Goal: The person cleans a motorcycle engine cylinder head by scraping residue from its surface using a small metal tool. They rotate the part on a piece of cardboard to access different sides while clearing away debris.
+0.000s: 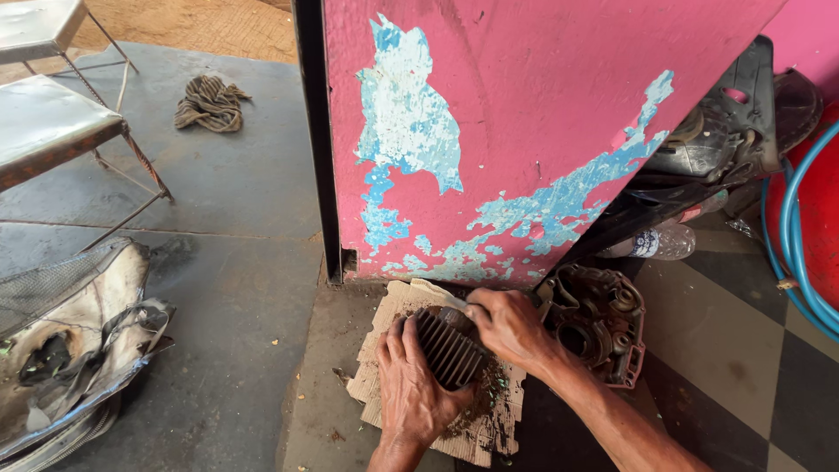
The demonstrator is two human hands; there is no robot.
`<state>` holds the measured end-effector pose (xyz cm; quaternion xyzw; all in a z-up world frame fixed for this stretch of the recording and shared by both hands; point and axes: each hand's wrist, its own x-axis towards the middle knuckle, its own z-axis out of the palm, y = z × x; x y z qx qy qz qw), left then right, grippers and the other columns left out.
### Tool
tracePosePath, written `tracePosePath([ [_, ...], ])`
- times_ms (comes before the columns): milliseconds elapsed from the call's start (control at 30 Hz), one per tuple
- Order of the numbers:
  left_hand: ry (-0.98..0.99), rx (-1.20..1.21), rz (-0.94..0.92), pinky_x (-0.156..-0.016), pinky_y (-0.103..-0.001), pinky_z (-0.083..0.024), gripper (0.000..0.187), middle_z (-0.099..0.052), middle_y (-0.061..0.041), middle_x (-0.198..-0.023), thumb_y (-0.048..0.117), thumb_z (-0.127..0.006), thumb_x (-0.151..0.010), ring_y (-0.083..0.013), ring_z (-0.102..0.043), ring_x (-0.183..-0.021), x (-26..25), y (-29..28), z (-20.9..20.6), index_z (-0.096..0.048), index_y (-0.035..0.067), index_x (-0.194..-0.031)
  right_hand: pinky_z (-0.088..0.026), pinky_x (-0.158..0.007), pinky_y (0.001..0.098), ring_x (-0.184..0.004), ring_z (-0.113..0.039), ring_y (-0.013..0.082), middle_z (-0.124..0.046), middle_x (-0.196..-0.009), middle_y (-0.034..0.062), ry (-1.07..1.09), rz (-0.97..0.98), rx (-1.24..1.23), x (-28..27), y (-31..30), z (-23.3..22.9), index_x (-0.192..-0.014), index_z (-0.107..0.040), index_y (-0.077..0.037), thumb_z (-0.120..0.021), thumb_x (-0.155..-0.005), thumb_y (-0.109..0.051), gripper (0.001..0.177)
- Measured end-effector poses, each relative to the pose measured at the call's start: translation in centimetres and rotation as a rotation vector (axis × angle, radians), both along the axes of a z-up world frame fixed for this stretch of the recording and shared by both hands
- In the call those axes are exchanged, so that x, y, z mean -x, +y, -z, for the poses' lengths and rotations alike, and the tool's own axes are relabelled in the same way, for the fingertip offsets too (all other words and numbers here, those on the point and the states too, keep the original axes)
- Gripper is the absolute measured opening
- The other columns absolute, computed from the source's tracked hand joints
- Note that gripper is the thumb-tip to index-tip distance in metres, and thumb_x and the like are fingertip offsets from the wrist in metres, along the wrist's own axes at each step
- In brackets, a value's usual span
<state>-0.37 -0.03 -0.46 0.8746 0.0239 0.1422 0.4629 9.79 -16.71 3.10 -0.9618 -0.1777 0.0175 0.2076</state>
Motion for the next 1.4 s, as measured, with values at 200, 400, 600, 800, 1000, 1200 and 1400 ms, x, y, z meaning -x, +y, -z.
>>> tracePosePath([
  [200,0.059,0.008,0.011,-0.109,-0.057,-0.034,0.128,-0.031,-0.030,-0.152,0.036,-0.096,-0.051,-0.0493,-0.032,-0.134,0.1,-0.1,-0.3,-0.025,-0.004,-0.149,-0.054,-0.059,0.0493,-0.054,-0.068,0.0346,-0.067,-0.059,0.0206,-0.056,-0.070,0.135,0.0,1.6,-1.4,-0.087,-0.075,0.001,-0.066,-0.093,-0.014,0.018],
  [400,-0.043,-0.017,0.004,-0.111,-0.059,-0.033,0.122,-0.034,-0.032,-0.146,0.037,-0.096,-0.051,-0.0509,-0.033,-0.134,0.1,0.0,0.2,-0.028,-0.007,-0.143,-0.057,-0.058,0.0505,-0.055,-0.069,0.0376,-0.067,-0.059,0.0232,-0.150,-0.197,0.044,0.5,2.0,0.1,-0.094,-0.075,0.003,-0.068,-0.086,-0.012,0.018],
  [600,0.024,0.028,0.010,-0.110,-0.057,-0.033,0.126,-0.034,-0.031,-0.152,0.036,-0.096,-0.050,-0.0498,-0.034,-0.133,0.4,0.3,-0.3,-0.028,-0.003,-0.149,-0.052,-0.049,0.0474,-0.047,-0.063,0.0264,-0.069,-0.059,0.0121,0.062,-0.079,0.166,-1.9,0.7,1.5,-0.093,-0.076,-0.005,-0.061,-0.097,-0.015,0.018],
  [800,-0.056,-0.020,-0.015,-0.110,-0.058,-0.032,0.122,-0.036,-0.032,-0.145,0.037,-0.096,-0.051,-0.0507,-0.034,-0.132,0.2,0.2,0.1,-0.028,-0.006,-0.143,-0.054,-0.053,0.0396,-0.051,-0.064,0.0185,-0.075,-0.070,0.0101,-0.069,-0.135,-0.003,-2.3,-0.9,2.8,-0.087,-0.079,-0.004,-0.062,-0.091,-0.006,0.018],
  [1000,-0.043,0.010,0.014,-0.111,-0.058,-0.033,0.121,-0.036,-0.032,-0.144,0.036,-0.095,-0.052,-0.0486,-0.036,-0.131,0.3,0.5,-0.2,-0.028,-0.005,-0.144,-0.053,-0.062,0.0427,-0.068,-0.069,0.0200,-0.077,-0.079,0.0131,0.084,-0.113,-0.017,-1.1,-0.8,1.3,-0.099,-0.080,-0.005,-0.073,-0.088,-0.018,0.018],
  [1200,0.011,-0.011,-0.012,-0.108,-0.058,-0.034,0.128,-0.033,-0.032,-0.151,0.039,-0.099,-0.049,-0.0499,-0.033,-0.132,0.3,-0.1,-0.3,-0.029,-0.004,-0.147,-0.059,-0.057,0.0471,-0.066,-0.070,0.0250,-0.076,-0.084,0.0133,0.383,0.343,-0.485,-0.1,-5.3,2.5,-0.103,-0.072,-0.003,-0.058,-0.095,-0.020,0.023],
  [1400,-0.014,0.023,-0.002,-0.106,-0.058,-0.035,0.134,-0.039,-0.028,-0.144,0.050,-0.101,-0.041,-0.0475,-0.035,-0.133,0.4,0.1,-0.4,-0.035,0.000,-0.147,-0.053,-0.063,0.0469,-0.072,-0.055,0.0279,-0.062,-0.087,0.0136,0.254,0.344,-0.431,1.1,-3.1,5.8,-0.102,-0.067,-0.005,-0.054,-0.103,-0.035,0.033],
])
